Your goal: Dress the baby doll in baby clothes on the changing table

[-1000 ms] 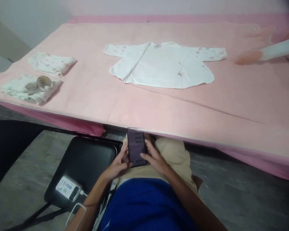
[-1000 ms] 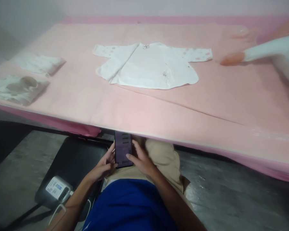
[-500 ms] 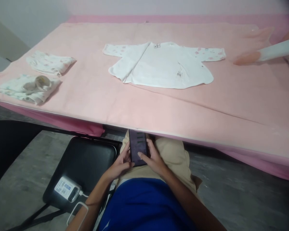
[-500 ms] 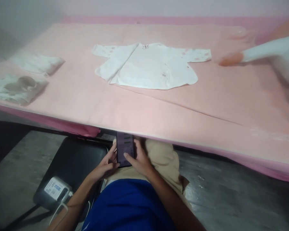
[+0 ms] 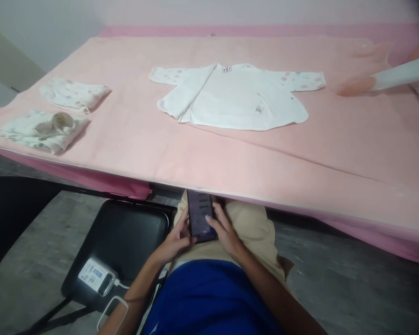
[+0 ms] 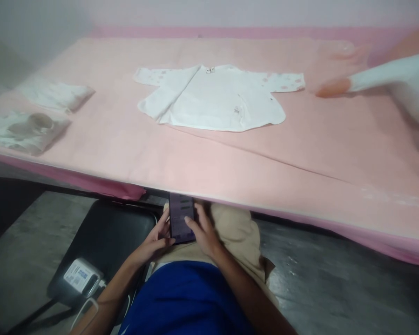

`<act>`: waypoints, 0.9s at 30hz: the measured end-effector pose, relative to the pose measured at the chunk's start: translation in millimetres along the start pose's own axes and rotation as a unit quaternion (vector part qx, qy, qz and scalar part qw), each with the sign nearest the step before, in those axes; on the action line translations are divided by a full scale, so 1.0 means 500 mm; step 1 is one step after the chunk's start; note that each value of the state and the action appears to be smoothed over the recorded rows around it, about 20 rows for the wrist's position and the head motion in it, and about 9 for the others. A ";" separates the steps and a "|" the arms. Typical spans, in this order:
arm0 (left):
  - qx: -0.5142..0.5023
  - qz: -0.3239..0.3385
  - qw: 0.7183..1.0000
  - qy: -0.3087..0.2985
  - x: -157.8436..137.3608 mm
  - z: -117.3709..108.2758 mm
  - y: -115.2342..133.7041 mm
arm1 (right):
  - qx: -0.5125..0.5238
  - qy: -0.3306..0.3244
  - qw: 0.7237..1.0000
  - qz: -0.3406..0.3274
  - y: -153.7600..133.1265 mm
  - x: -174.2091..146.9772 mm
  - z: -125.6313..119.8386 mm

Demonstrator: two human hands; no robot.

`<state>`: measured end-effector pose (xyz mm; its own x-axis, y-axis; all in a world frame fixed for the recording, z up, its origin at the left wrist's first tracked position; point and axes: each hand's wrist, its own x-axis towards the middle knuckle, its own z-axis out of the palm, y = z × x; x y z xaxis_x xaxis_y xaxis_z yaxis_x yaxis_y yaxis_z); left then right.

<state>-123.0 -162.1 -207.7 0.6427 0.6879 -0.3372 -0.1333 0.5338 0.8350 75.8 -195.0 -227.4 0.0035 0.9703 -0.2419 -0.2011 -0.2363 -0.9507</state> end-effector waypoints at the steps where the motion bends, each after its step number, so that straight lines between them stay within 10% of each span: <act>1: -0.001 0.005 1.000 -0.001 0.001 0.000 0.001 | 0.000 -0.008 1.000 0.005 -0.001 0.000 -0.008; 14: 0.038 0.021 0.999 0.005 -0.015 -0.011 0.021 | 0.035 -0.172 0.984 0.010 -0.004 -0.005 -0.050; 27: 0.034 0.012 0.999 -0.002 -0.021 -0.007 0.031 | 0.008 -0.189 0.982 -0.009 -0.007 -0.005 -0.052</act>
<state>-134.3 -159.1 -192.7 0.6435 0.6981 -0.3140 -0.0982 0.4822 0.8706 102.1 -198.0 -228.6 -0.3564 0.9248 -0.1327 -0.2191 -0.2208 -0.9504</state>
